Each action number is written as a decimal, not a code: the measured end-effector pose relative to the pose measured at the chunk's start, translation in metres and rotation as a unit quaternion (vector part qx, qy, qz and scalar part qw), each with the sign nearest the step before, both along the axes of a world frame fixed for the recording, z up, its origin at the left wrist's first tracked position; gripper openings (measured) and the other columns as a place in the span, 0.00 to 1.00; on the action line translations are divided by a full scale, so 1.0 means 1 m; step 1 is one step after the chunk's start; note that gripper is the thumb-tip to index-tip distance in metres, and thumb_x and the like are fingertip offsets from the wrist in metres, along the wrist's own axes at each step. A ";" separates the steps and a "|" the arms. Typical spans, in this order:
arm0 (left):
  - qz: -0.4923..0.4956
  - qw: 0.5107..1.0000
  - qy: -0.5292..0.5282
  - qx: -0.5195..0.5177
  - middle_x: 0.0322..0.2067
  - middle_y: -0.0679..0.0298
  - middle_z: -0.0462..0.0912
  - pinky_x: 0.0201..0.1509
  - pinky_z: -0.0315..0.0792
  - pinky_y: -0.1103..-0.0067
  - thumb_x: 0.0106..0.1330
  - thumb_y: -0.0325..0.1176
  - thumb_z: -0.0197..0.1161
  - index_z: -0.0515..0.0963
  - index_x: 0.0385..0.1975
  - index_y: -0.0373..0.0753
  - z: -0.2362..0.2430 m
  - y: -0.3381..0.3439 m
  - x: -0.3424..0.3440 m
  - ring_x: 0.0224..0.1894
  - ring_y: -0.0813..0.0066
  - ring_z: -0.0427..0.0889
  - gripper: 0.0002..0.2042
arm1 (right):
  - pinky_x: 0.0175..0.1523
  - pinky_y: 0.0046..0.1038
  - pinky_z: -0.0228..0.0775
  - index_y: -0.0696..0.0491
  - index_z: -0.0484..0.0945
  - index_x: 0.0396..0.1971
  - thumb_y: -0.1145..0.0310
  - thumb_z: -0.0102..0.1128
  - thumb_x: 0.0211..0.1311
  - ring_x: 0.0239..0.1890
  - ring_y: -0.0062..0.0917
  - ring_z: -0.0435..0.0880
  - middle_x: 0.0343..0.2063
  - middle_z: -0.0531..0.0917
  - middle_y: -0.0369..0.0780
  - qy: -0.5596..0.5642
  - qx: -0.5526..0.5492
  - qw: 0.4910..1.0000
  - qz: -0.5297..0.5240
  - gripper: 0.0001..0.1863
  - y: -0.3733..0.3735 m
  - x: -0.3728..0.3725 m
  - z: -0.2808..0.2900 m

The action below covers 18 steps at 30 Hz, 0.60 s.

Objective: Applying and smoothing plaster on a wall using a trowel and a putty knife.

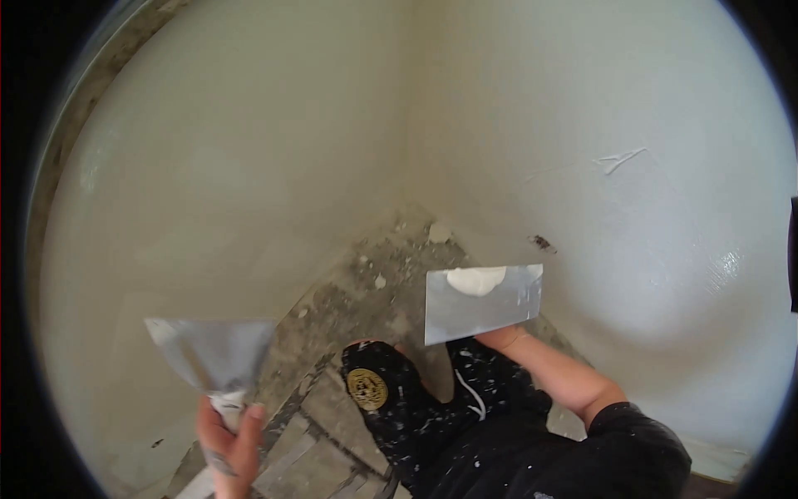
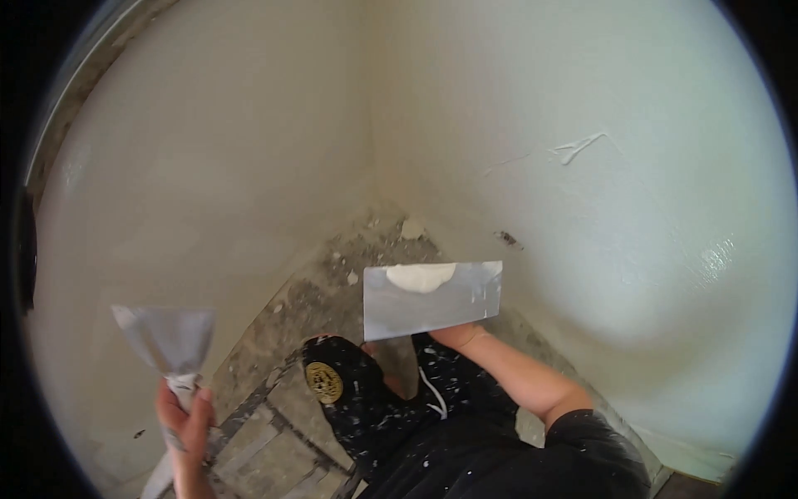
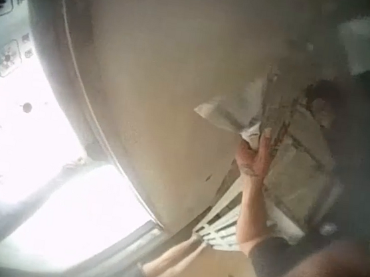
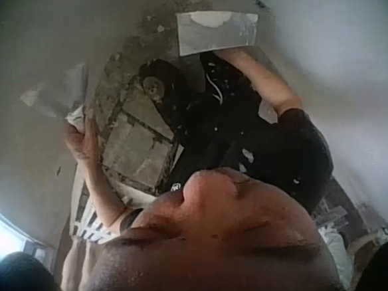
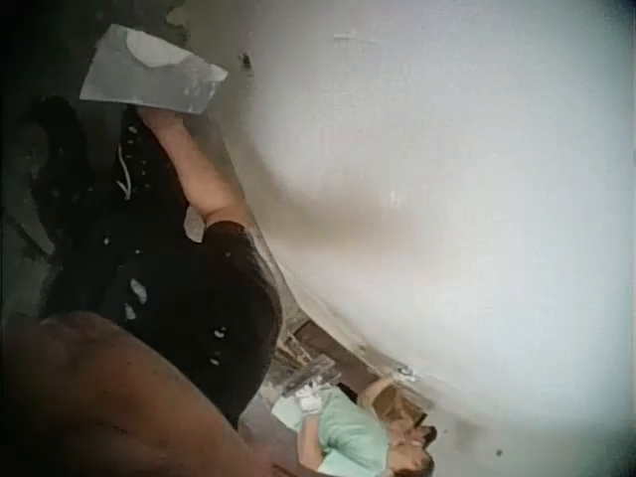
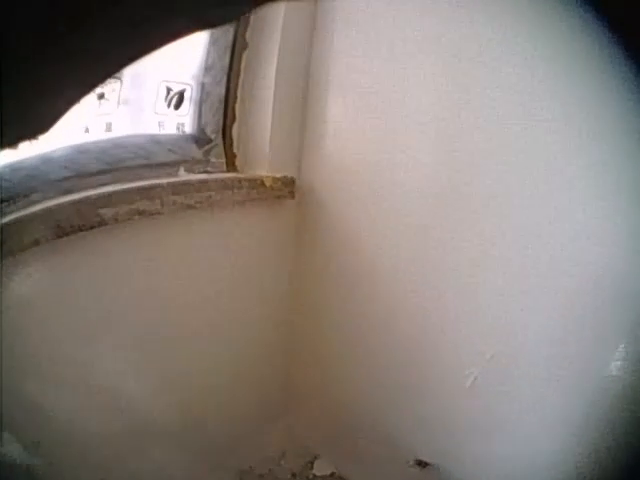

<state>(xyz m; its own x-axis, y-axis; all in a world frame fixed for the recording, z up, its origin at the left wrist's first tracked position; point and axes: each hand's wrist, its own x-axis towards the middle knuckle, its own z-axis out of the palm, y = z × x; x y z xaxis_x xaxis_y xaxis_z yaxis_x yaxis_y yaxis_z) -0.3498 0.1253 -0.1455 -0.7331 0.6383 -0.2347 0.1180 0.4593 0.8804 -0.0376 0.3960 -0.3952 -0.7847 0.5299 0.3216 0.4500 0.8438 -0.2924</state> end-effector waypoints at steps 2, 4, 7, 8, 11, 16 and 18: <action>-0.031 0.998 0.051 -0.029 0.22 0.70 0.72 0.19 0.65 0.85 0.62 0.30 0.66 0.69 0.48 0.34 0.003 0.009 0.000 0.17 0.85 0.69 0.18 | 0.65 0.43 0.62 0.50 0.75 0.56 0.60 0.56 0.63 0.60 0.41 0.73 0.56 0.77 0.43 0.016 -0.029 0.999 0.028 0.22 0.001 0.018 -0.010; -0.028 0.998 0.046 0.011 0.21 0.70 0.70 0.19 0.65 0.86 0.63 0.32 0.66 0.68 0.49 0.34 -0.003 0.003 0.010 0.17 0.84 0.69 0.19 | 0.67 0.42 0.60 0.49 0.73 0.58 0.57 0.56 0.64 0.62 0.40 0.71 0.58 0.76 0.43 0.074 -0.134 0.986 0.059 0.24 -0.008 0.022 0.004; -0.045 0.997 0.029 0.058 0.21 0.69 0.71 0.19 0.65 0.85 0.66 0.33 0.62 0.67 0.50 0.35 -0.005 -0.012 0.016 0.17 0.84 0.69 0.17 | 0.66 0.40 0.62 0.49 0.73 0.59 0.56 0.63 0.61 0.61 0.39 0.72 0.57 0.76 0.42 0.153 -0.231 0.959 0.064 0.27 -0.021 0.037 0.040; -0.039 0.996 0.003 0.078 0.21 0.67 0.71 0.19 0.65 0.85 0.68 0.33 0.60 0.66 0.50 0.35 -0.002 -0.018 0.016 0.17 0.83 0.69 0.16 | 0.65 0.40 0.63 0.49 0.73 0.58 0.57 0.64 0.59 0.60 0.39 0.73 0.56 0.76 0.42 0.174 -0.282 0.940 0.079 0.27 -0.022 0.040 0.074; -0.086 0.989 -0.060 0.104 0.21 0.64 0.73 0.22 0.67 0.82 0.71 0.37 0.54 0.66 0.48 0.36 0.002 -0.017 0.013 0.19 0.79 0.71 0.14 | 0.64 0.38 0.65 0.50 0.74 0.56 0.59 0.69 0.56 0.58 0.40 0.74 0.54 0.78 0.43 0.229 -0.430 0.863 0.135 0.28 -0.023 0.051 0.165; -0.154 0.972 -0.116 0.132 0.23 0.62 0.75 0.27 0.70 0.80 0.74 0.37 0.51 0.68 0.46 0.36 0.017 -0.016 0.017 0.22 0.76 0.74 0.11 | 0.46 0.33 0.72 0.52 0.79 0.41 0.67 0.74 0.48 0.41 0.35 0.82 0.37 0.83 0.40 0.161 -0.172 0.963 0.133 0.19 -0.008 0.075 0.203; -0.167 0.971 -0.109 0.135 0.24 0.62 0.76 0.28 0.70 0.80 0.74 0.37 0.51 0.69 0.45 0.36 0.019 -0.015 0.019 0.23 0.76 0.74 0.10 | 0.38 0.30 0.73 0.53 0.81 0.35 0.70 0.75 0.46 0.34 0.31 0.84 0.30 0.84 0.38 0.202 -0.164 0.958 0.118 0.15 -0.002 0.081 0.209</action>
